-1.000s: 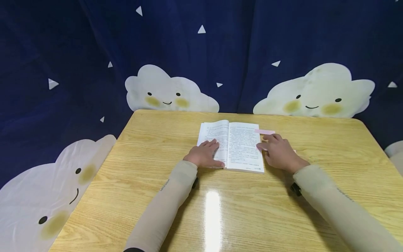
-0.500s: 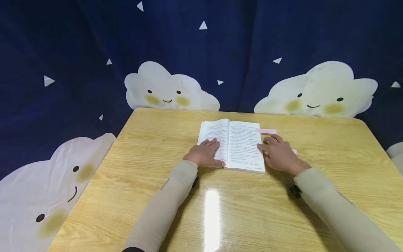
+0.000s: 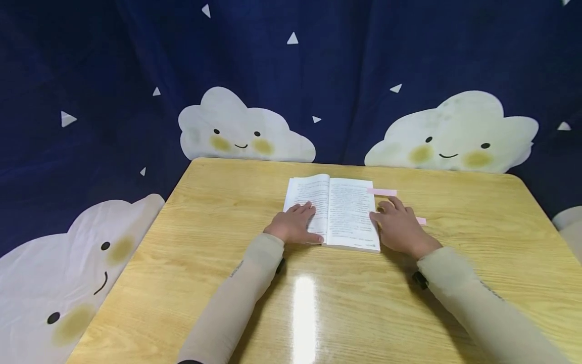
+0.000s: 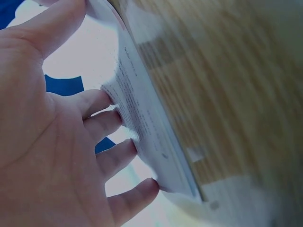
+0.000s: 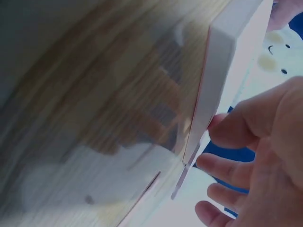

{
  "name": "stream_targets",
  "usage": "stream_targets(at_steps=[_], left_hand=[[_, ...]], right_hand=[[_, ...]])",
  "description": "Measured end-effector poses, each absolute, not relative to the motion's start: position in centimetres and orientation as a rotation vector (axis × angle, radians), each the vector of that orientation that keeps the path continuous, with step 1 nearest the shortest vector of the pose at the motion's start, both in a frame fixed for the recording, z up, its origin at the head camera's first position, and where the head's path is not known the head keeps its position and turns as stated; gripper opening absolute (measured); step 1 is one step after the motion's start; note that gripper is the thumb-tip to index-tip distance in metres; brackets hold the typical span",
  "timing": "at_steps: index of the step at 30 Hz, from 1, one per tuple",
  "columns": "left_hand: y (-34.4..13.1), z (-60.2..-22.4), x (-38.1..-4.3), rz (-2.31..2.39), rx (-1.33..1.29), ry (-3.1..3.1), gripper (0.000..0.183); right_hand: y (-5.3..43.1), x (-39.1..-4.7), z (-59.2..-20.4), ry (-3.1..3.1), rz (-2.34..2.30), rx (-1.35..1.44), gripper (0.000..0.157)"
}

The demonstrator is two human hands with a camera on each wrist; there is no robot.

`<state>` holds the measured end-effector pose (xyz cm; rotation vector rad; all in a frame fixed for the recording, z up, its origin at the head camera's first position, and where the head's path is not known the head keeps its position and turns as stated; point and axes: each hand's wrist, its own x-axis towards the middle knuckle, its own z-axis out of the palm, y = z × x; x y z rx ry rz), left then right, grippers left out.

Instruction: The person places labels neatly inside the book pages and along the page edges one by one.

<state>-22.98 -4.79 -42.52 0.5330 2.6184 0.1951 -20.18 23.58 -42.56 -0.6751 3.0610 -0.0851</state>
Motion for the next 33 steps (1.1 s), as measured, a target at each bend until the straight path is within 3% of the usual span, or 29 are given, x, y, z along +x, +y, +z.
stream_targets(at_steps=[3, 11, 33], left_hand=[[-4.8, -42.5, -22.7, 0.18, 0.526, 2.619, 0.091], [-4.2, -42.4, -22.6, 0.084, 0.546, 2.643, 0.091], [-4.6, -42.0, -22.5, 0.012, 0.537, 2.699, 0.091]], right_hand=[[23.4, -20.1, -42.7, 3.056, -0.065, -0.664, 0.032], [25.4, -19.5, -43.1, 2.992, -0.239, -0.585, 0.051], [25.2, -19.5, -43.0, 2.978, -0.206, -0.538, 0.056]])
